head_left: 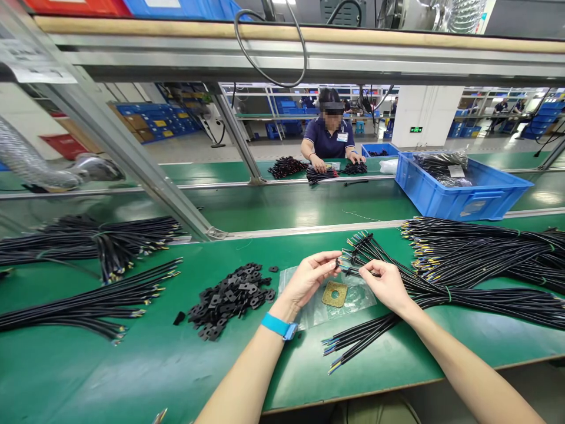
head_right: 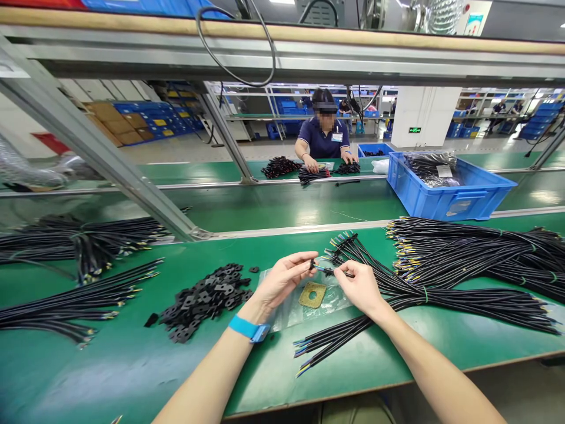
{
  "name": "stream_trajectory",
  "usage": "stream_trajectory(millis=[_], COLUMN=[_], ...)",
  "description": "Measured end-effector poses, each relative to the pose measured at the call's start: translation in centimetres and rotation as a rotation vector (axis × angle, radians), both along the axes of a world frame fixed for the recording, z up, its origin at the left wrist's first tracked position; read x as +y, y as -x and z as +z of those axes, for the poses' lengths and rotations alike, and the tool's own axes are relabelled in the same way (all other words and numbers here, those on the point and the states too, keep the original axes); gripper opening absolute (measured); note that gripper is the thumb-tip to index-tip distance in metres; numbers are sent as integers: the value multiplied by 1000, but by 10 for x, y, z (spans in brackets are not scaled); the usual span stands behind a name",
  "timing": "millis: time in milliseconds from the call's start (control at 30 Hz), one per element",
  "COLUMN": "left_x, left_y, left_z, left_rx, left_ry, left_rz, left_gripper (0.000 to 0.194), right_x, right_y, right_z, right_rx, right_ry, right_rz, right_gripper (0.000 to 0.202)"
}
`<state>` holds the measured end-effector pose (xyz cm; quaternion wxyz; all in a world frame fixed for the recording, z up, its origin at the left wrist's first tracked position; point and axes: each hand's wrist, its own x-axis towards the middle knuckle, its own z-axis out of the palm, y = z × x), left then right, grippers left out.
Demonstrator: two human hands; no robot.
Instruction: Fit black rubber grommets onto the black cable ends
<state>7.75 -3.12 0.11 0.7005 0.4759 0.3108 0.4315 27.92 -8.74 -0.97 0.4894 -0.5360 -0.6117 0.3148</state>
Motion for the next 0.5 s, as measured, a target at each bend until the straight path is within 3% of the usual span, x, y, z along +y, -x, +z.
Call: stream_trajectory(millis=[167, 333, 500], left_x=[-1, -4, -7], left_y=[0, -3, -7], left_z=[1, 0, -3], left_rx=[158, 282, 292], left_ry=[-118, -272, -292], left_rz=[54, -35, -45], left_gripper=[35, 34, 33], right_x=[-1, -5, -5], right_y=[-1, -3, -4], right_z=[2, 2, -1], right_rx=[-52, -316, -546], right_ry=[-35, -259, -437], right_rz=[-10, 9, 5], right_gripper=[30, 25, 27])
